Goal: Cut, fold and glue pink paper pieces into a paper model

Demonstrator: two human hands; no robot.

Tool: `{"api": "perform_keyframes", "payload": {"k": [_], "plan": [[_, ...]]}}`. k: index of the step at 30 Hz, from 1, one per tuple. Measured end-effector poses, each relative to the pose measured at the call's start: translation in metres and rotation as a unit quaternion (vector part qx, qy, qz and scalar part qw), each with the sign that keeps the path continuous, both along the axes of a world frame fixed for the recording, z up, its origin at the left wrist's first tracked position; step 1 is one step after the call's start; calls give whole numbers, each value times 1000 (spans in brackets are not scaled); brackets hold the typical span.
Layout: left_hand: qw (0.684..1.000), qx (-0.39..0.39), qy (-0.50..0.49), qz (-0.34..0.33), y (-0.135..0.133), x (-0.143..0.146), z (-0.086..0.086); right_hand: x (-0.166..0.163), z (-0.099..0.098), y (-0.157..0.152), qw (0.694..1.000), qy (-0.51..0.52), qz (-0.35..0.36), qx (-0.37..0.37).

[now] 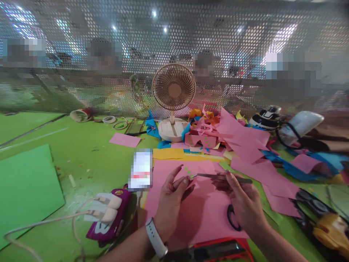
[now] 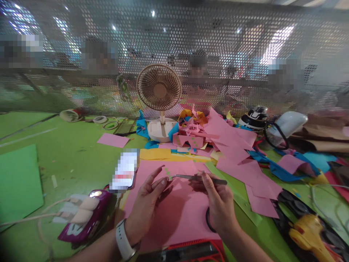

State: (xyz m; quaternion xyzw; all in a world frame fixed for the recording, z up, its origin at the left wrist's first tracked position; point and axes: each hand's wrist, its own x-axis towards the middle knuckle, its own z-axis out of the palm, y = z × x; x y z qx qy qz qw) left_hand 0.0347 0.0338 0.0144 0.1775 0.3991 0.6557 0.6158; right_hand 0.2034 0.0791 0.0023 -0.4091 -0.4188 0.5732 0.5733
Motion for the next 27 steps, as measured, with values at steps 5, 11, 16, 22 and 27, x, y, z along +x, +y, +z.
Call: {"api": "perform_keyframes", "payload": {"k": [5,11,16,22,27], "plan": [[1000,-4,16,-12,0,0,1,4,-1,3,1000,-18,7,-2],[999,-6,30,-17,1,0,2,5,1,4,1000,-17,18,3],[1000,3,25,-15,1,0,1,7,0,3,1000,-9,14,-7],[1000,2,26,-10,1,-1,1,7,-1,2,1000,-15,23,-10],[1000,4,29,-10,1,-1,2,7,0,3,999,-29,16,-9]]}}
